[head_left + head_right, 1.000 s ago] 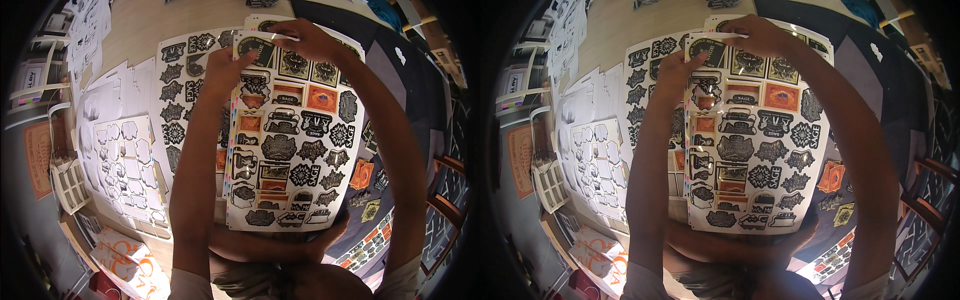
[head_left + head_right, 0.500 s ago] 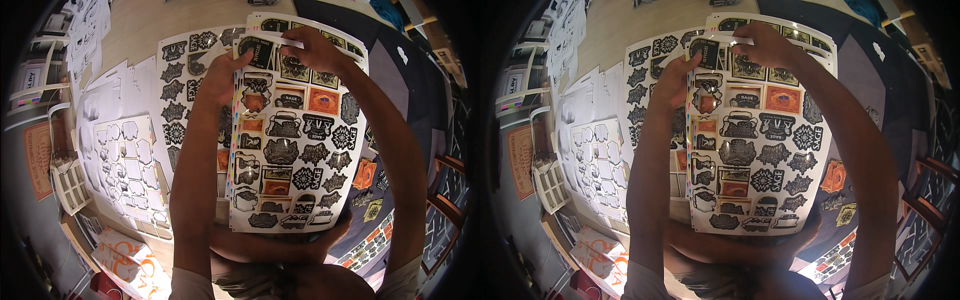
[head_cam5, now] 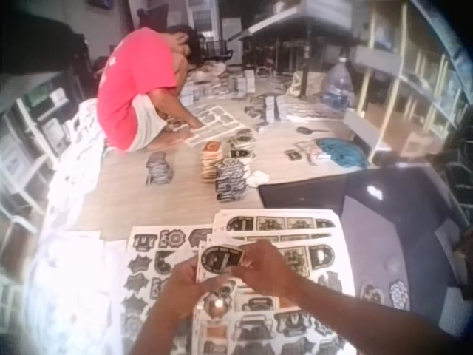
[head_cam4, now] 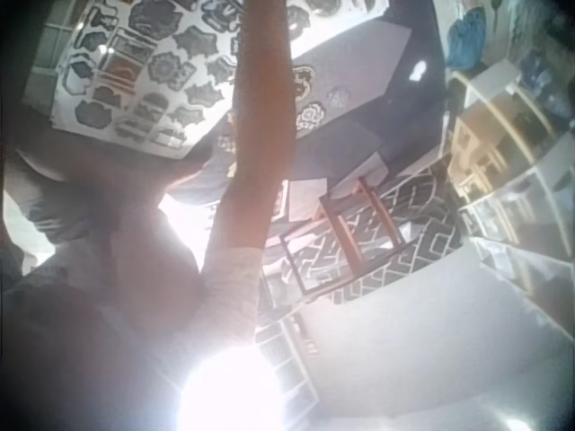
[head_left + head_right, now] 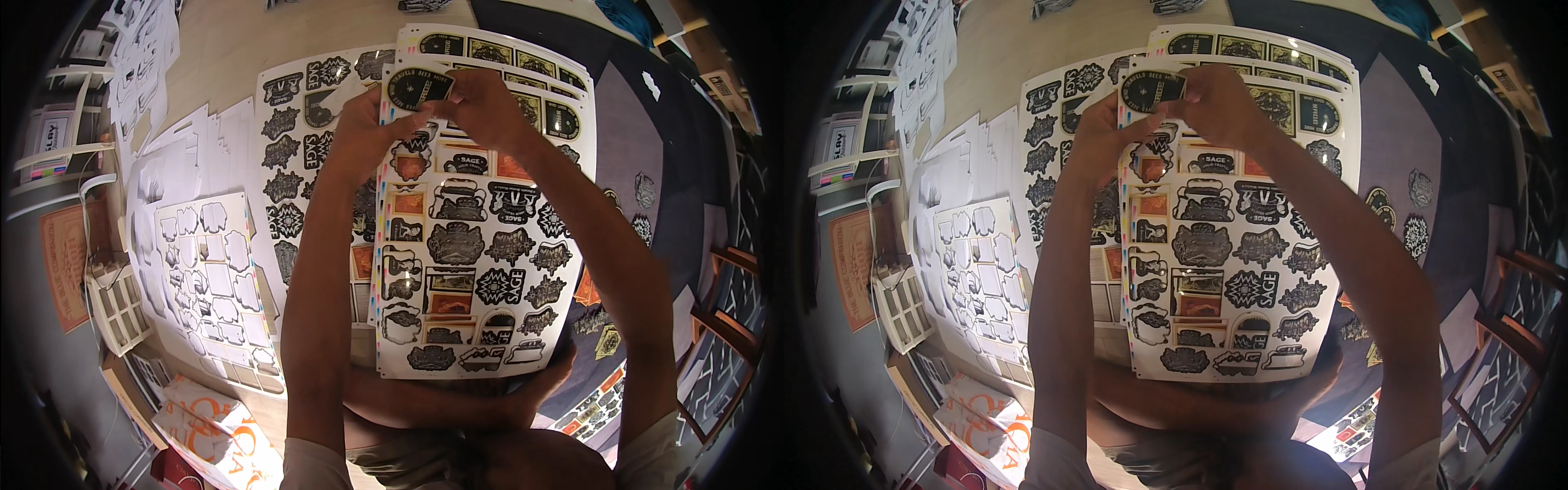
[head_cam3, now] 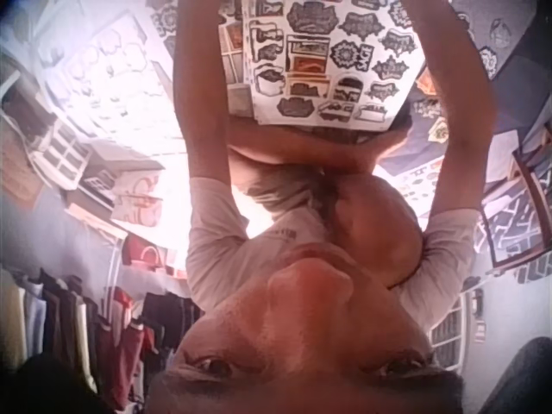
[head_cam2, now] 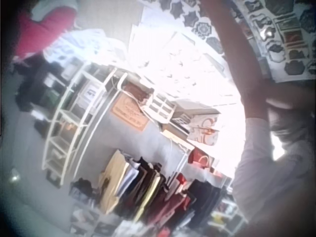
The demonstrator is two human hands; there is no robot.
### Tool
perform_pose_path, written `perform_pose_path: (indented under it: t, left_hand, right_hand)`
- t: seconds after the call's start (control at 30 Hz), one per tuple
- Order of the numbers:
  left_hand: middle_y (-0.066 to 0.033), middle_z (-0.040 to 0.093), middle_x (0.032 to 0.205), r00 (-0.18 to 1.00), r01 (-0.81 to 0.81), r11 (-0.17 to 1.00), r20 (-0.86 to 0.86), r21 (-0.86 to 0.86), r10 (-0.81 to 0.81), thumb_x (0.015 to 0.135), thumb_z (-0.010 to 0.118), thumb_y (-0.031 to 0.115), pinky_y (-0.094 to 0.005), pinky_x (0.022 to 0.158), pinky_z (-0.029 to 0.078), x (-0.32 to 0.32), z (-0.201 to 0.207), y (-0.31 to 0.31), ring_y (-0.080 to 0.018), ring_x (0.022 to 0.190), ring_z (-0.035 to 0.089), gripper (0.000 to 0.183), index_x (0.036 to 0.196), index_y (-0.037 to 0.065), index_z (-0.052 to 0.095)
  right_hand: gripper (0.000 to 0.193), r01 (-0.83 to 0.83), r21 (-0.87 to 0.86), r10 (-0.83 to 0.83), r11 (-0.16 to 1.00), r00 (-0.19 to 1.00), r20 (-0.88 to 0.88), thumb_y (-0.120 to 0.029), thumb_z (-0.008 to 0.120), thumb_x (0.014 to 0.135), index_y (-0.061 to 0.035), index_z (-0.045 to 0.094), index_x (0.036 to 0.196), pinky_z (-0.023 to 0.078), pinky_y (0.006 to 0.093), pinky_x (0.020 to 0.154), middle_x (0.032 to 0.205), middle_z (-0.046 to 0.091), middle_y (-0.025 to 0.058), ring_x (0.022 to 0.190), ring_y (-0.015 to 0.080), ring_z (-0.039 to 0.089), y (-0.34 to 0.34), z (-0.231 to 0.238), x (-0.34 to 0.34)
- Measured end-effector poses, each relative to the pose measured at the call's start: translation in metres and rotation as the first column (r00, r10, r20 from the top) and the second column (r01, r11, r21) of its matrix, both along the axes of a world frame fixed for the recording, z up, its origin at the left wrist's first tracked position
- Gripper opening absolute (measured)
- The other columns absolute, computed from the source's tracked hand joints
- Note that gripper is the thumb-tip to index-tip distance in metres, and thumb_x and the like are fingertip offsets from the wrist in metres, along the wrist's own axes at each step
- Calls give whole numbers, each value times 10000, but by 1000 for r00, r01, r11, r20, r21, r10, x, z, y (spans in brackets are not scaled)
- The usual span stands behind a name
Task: The person sits cross-legged on the floor and peels individual stickers from a large sheet using their fingers. They remove stickers one by one and place them into small piles on the floor beside them.
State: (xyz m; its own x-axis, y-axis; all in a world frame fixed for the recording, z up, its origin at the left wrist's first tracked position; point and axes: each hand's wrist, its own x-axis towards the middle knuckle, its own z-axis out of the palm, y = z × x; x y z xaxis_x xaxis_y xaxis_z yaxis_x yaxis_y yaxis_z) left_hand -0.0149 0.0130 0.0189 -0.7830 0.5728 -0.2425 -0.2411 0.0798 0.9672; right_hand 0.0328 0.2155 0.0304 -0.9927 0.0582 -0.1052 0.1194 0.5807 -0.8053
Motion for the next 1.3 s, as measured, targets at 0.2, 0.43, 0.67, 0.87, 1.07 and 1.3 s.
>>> perform_pose_path:
  t: [0.2,0.43,0.67,0.87,1.07,1.3]
  left_hand:
    - [-90,741,1049,985,56,983,-151,-176,-83,846,811,53,-310,795,581,-3,-5,-10,-141,880,701,343,1150,-21,670]
    - [-94,698,1147,997,8,998,73,-55,-4,899,715,18,-312,837,575,2,-10,-14,-196,953,699,420,1299,-9,587]
    - [-145,689,1160,973,-81,995,212,-65,93,1059,541,275,-335,887,585,-6,-2,9,-226,1016,696,364,1267,-19,591]
    - [-160,691,1181,964,-107,994,245,1,104,1048,530,236,-356,914,582,-4,0,17,-240,1045,697,347,1279,-20,568]
    - [-117,730,1080,995,-76,995,59,-71,81,956,691,188,-331,811,591,5,14,22,-181,939,704,294,1181,15,617]
    - [-108,741,941,984,142,987,-101,-74,-149,856,779,64,-301,816,571,-5,38,11,-160,875,704,126,896,9,673]
  right_hand:
    - [304,43,-263,-75,964,991,-110,-226,801,885,9,727,1064,541,311,714,837,721,65,748,133,663,19,3,-7]
    - [391,106,-657,-65,746,994,86,-110,721,936,43,588,1270,591,332,842,1098,707,123,958,212,726,24,21,39]
    - [591,465,-748,-401,474,870,287,63,685,838,-12,500,1394,576,366,960,1198,661,173,1186,254,633,63,2,217]
    - [140,640,-757,-784,133,534,315,-96,743,882,-66,650,982,491,314,703,915,690,46,850,153,648,158,-28,321]
    - [408,886,278,-848,372,446,-285,-209,788,878,61,627,1138,511,365,809,1054,645,126,942,211,608,129,-11,300]
    - [429,266,195,-137,944,854,-502,-285,751,930,-25,631,1249,504,393,957,1174,681,160,1118,259,650,95,34,78]
